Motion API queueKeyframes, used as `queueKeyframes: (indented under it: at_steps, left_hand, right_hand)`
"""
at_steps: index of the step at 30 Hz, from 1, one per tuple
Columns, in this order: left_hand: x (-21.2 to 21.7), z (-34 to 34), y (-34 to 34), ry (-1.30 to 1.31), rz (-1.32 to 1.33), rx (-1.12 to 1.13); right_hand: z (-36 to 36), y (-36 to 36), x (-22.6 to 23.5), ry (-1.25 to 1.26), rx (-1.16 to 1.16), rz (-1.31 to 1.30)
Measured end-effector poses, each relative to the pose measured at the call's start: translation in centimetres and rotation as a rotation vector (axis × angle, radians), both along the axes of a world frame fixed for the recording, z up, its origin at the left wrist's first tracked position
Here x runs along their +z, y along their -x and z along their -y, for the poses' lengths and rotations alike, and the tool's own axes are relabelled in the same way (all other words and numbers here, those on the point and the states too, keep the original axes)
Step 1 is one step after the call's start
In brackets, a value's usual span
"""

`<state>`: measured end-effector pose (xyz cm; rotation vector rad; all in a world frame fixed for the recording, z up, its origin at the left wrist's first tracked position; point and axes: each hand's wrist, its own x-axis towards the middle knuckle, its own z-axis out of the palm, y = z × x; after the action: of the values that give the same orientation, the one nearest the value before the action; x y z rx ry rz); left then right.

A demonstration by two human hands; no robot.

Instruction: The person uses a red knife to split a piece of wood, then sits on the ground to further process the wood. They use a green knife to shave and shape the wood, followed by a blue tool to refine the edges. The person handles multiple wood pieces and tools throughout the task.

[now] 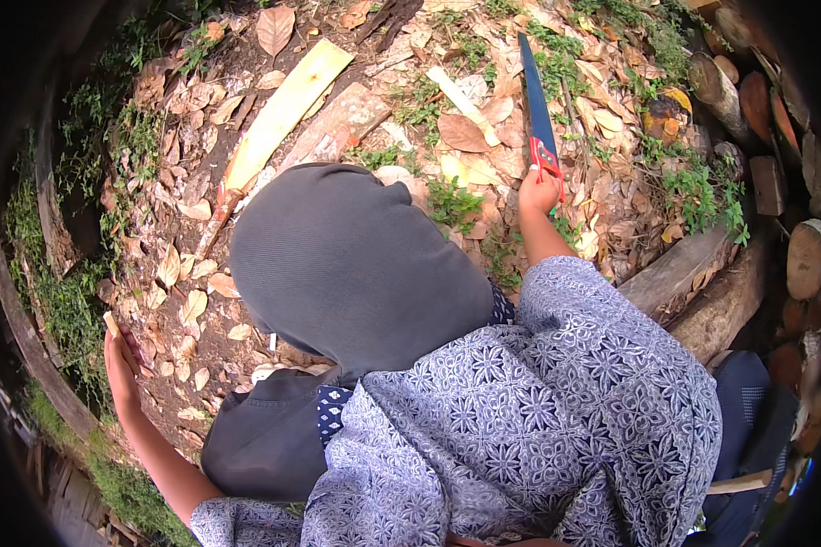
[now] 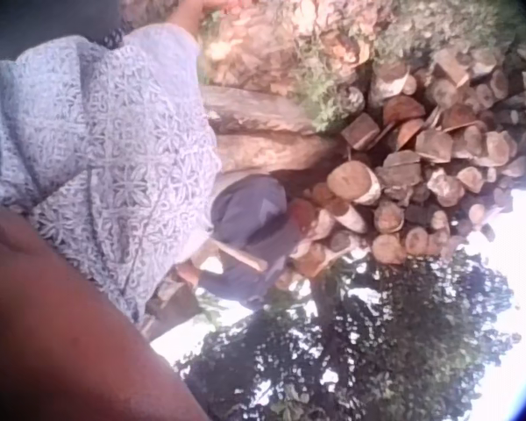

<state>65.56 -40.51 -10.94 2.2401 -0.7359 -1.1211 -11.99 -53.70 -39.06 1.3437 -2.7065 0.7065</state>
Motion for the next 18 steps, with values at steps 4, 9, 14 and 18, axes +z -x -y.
queueKeyframes:
  at_steps: [4, 9, 14, 18]
  left_hand:
    - [0.7, 3.8, 2.2, 0.072, 0.098, -0.044]
    - [0.8, 5.5, 3.4, 0.082, 0.209, -0.135]
    - [-1.3, 7.3, 6.4, -0.038, 0.293, -0.276]
    - [-4.8, 7.6, 10.8, 0.106, 0.031, -0.102]
  right_hand:
    - [-0.6, 0.3, -1.5, -0.213, -0.04, 0.154]
    - [1.0, -0.4, -1.8, -0.538, 0.016, 0.126]
    - [2.9, 0.7, -0.9, -0.894, 0.193, 0.034]
    - [5.7, -0.4, 1.8, -0.693, 0.315, 0.154]
